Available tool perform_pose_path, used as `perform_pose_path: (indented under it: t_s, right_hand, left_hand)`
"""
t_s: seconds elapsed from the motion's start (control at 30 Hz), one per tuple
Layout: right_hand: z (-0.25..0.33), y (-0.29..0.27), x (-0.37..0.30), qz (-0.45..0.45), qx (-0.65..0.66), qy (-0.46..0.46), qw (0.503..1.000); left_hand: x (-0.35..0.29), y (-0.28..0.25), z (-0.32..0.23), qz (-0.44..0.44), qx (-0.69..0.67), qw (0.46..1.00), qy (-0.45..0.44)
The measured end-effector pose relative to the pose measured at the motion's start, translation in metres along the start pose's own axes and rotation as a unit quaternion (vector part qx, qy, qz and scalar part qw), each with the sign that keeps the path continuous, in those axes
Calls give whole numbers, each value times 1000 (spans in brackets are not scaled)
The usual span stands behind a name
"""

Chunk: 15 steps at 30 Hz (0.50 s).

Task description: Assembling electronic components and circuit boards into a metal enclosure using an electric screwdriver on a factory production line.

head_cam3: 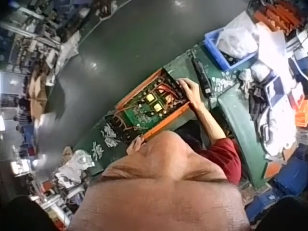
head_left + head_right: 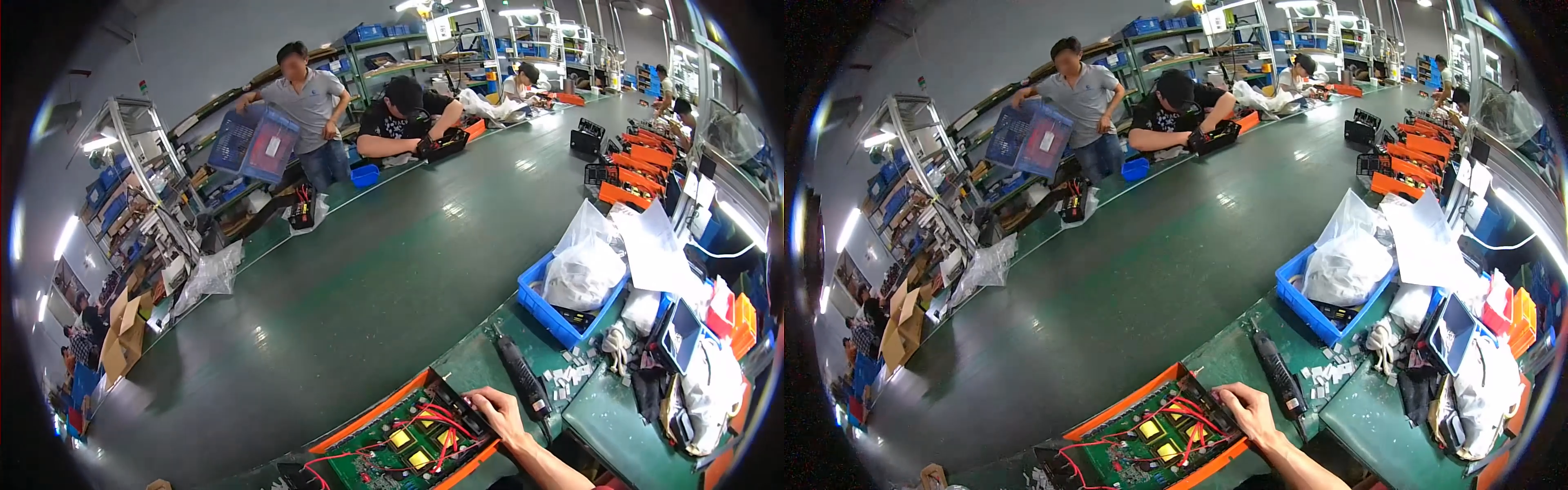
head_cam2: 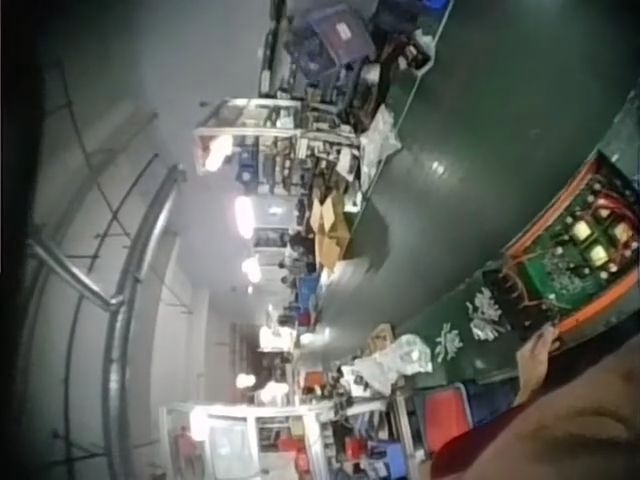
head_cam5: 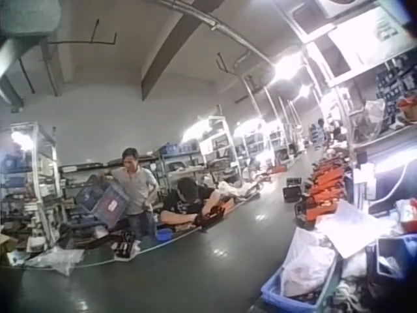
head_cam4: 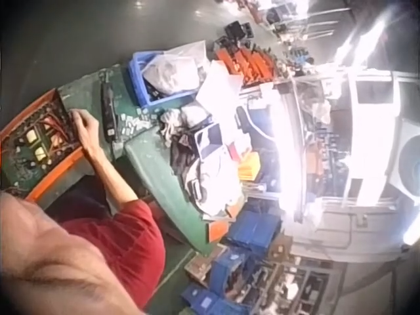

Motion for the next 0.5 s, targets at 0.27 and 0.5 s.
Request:
perform_pose_path:
  t_s: [0.27,0.5]
  right_hand:
    - [5,3,0,25,4,-27,999]
    - [-1,4,4,10,21,-31,999]
  left_hand:
    - [-16,23,-65,-114,-10,991,67]
    - [-18,19,-88,-136,56,981,123]
Point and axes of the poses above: each hand's wrist, its own x-axis towards the middle knuckle, its own y-axis out of the palm, z = x × y, the point moved 9 cm from there along x, towards the middle knuckle, and after that the axes turned 15 degrees about y, right-handed, at the moved point
